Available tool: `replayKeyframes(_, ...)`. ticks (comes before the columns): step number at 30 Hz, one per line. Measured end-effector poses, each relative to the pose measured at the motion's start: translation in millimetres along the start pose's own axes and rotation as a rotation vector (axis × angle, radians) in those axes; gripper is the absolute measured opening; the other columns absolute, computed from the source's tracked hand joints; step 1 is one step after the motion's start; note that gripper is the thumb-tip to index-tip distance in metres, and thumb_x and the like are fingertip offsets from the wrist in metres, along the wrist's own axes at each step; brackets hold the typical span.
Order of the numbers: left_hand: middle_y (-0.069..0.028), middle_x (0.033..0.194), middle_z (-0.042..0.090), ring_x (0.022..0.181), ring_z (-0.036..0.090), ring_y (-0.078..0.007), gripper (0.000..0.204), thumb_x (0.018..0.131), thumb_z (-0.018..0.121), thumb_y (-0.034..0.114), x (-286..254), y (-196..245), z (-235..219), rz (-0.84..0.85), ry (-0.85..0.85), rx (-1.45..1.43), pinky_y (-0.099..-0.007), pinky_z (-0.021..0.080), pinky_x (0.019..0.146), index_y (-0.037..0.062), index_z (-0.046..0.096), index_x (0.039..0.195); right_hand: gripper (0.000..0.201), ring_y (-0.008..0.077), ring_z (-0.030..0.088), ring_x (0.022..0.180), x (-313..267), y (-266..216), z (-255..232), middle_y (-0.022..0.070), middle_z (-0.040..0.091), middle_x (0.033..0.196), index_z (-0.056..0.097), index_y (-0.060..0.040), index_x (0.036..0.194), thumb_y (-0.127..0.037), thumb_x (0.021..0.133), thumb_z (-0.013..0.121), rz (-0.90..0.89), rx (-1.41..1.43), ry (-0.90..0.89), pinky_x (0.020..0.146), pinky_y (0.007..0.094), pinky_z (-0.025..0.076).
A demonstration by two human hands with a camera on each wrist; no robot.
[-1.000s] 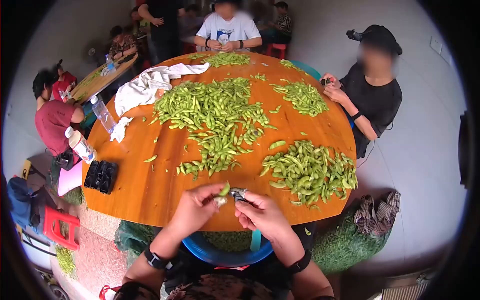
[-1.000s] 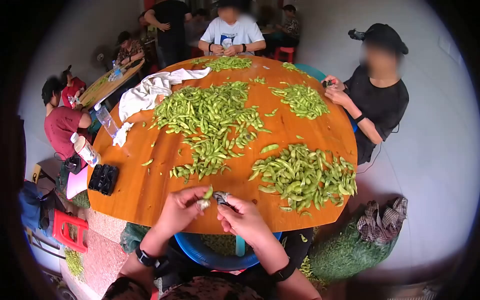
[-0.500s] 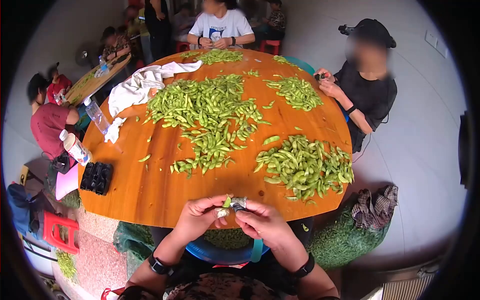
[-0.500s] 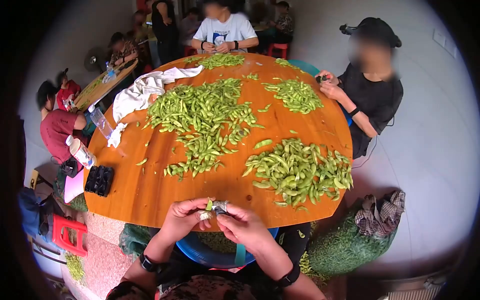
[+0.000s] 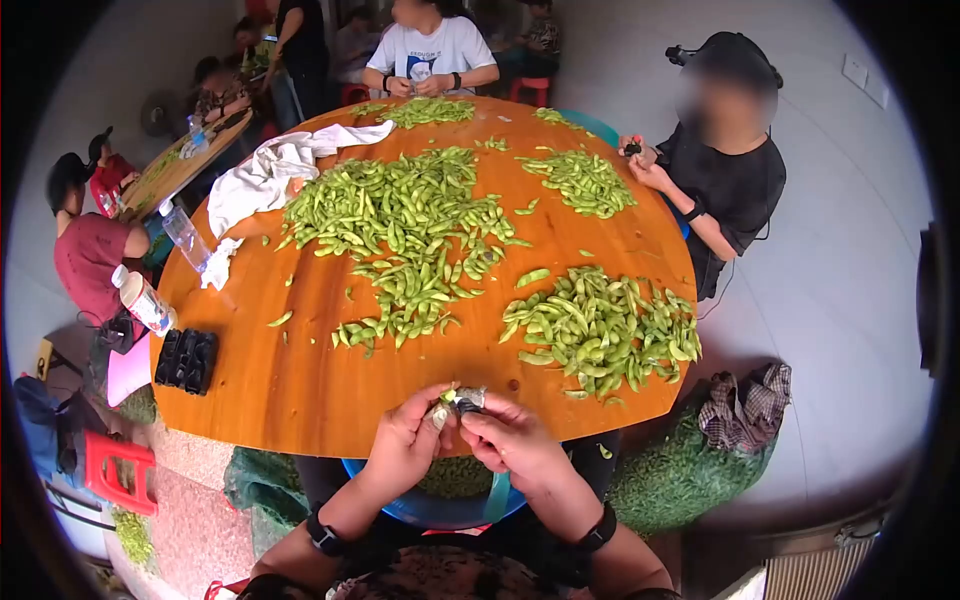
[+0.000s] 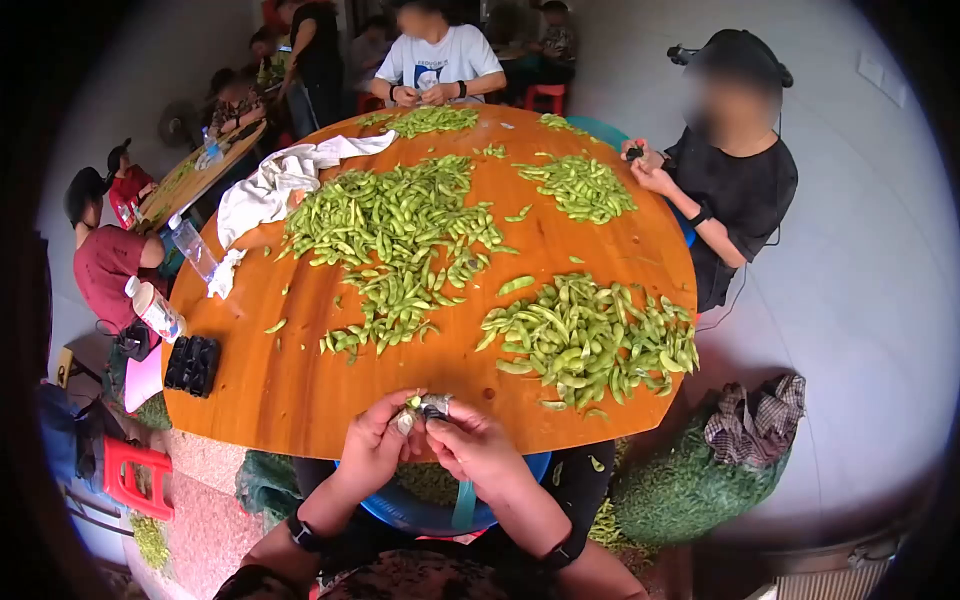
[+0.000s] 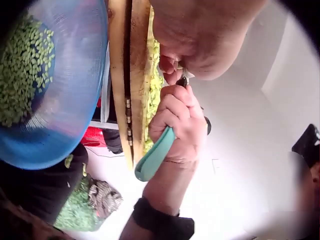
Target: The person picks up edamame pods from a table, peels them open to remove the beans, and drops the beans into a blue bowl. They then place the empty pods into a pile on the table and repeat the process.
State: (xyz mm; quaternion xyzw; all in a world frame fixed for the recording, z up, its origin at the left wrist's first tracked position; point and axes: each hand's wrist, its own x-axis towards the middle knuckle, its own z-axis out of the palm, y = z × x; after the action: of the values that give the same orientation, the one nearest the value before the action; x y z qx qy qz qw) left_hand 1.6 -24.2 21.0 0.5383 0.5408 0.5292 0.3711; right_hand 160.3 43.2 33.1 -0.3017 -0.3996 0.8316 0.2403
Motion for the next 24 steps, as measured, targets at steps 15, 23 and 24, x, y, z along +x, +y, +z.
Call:
replayKeyframes(15,-0.0084,0.095,0.064,0.078,0.065,-0.0139,0.05,0.088,0.053,-0.007,3,-20,4,0.216,0.074,0.376,-0.027,0.053,0.069,0.0061,0.048,0.136,0.013,0.0044,0.047,0.054,-1,-7,0,-0.0003,0.057,0.075,0.06,-0.0017,0.1,-0.013,0.096,0.054,-0.045,-0.148,0.009,0.046,0.0195,0.036)
replayKeyframes(23,-0.0085,0.086,0.067,0.074,0.067,-0.0133,0.048,0.087,0.053,-0.009,5,-17,6,0.052,0.072,0.172,-0.0267,0.055,0.07,0.007,0.054,0.132,0.015,0.0039,0.048,0.057,0,3,-3,-0.0014,0.055,0.075,0.061,-0.0031,0.105,-0.013,0.096,0.054,-0.064,-0.298,0.063,0.048,0.0192,0.037)
replayKeyframes(24,-0.0071,0.088,0.068,0.074,0.067,-0.0123,0.048,0.087,0.053,-0.009,4,-20,6,0.048,0.07,0.146,-0.0262,0.055,0.07,0.0069,0.054,0.132,0.015,0.0034,0.047,0.057,1,6,-4,-0.002,0.055,0.075,0.061,-0.0044,0.106,-0.013,0.096,0.054,-0.078,-0.28,0.077,0.049,0.0187,0.037)
